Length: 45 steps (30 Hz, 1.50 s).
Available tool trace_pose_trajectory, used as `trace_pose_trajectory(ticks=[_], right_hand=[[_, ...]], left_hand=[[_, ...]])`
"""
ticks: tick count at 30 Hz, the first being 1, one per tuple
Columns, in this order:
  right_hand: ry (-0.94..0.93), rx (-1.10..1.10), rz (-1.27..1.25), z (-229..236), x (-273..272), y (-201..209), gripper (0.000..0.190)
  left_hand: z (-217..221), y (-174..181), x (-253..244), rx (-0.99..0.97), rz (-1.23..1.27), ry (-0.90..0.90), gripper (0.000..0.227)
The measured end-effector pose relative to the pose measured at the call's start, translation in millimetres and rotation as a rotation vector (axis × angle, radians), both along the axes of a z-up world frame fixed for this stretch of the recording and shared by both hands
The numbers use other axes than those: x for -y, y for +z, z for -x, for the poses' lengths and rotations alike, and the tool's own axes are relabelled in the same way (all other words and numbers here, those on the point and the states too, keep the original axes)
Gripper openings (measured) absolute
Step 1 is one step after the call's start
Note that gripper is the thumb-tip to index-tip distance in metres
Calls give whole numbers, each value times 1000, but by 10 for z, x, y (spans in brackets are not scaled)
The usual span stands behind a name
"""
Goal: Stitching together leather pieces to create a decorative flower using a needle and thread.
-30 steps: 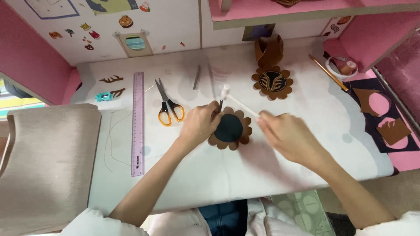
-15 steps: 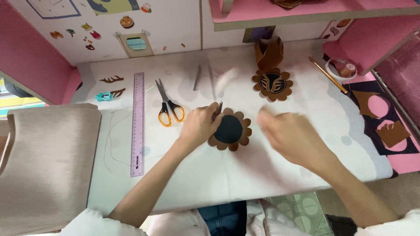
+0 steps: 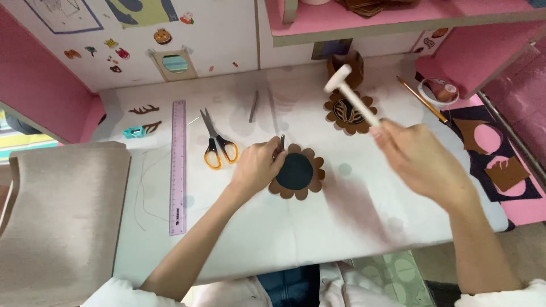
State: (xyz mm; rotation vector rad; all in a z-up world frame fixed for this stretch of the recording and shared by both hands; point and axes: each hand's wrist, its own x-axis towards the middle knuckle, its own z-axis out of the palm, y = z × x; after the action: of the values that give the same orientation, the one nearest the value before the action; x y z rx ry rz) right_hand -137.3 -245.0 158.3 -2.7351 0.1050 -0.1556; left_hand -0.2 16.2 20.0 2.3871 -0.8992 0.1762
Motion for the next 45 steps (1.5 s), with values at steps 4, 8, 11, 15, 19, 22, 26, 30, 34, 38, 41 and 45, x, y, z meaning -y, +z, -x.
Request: trace_pose_trajectory(ticks=[4,8,11,15,19,22,26,30,34,38,41,45], right_hand=[[-56,60,-67,-96,83,-95,53],[-4,-11,-245,-175,-161,-303,48],[36,-13,-325,-385,-325,-600,45],[78,27,-336,-714,-572,-1002,38],[173,97,-404,-999,-578,-1329,35],[202,72,-485,-1049,-538,-1430,26],[152,32,-465,-1128,-487,-1605,32],[109,18,-416,-1128,-565,-1547,35],[90,-4,-395,-1153,-565,-1607,37],[106,-7,-402,-1161,-602,-1596,32],[117,2,-412,-1149,-592,-1594,31],[157,31,-457,-1136,-553,-1619,28]], left_hand=[[3,21,-7,-18,0,-3,18],[-12,2,3,43,-12,-45,17],[-8,-6,5,91,6,-54,18],[22,48,-2,119,115,-26,16],[-2,13,2,110,87,-68,18],[8,17,6,116,50,-80,18],[9,27,-12,34,55,-68,17],[-18,24,-5,-53,27,-23,21],[-11,70,24,-109,7,19,24],[-118,-9,-17,-260,29,112,27],[-150,-68,-29,-334,60,154,26],[-56,16,9,-323,126,118,22]])
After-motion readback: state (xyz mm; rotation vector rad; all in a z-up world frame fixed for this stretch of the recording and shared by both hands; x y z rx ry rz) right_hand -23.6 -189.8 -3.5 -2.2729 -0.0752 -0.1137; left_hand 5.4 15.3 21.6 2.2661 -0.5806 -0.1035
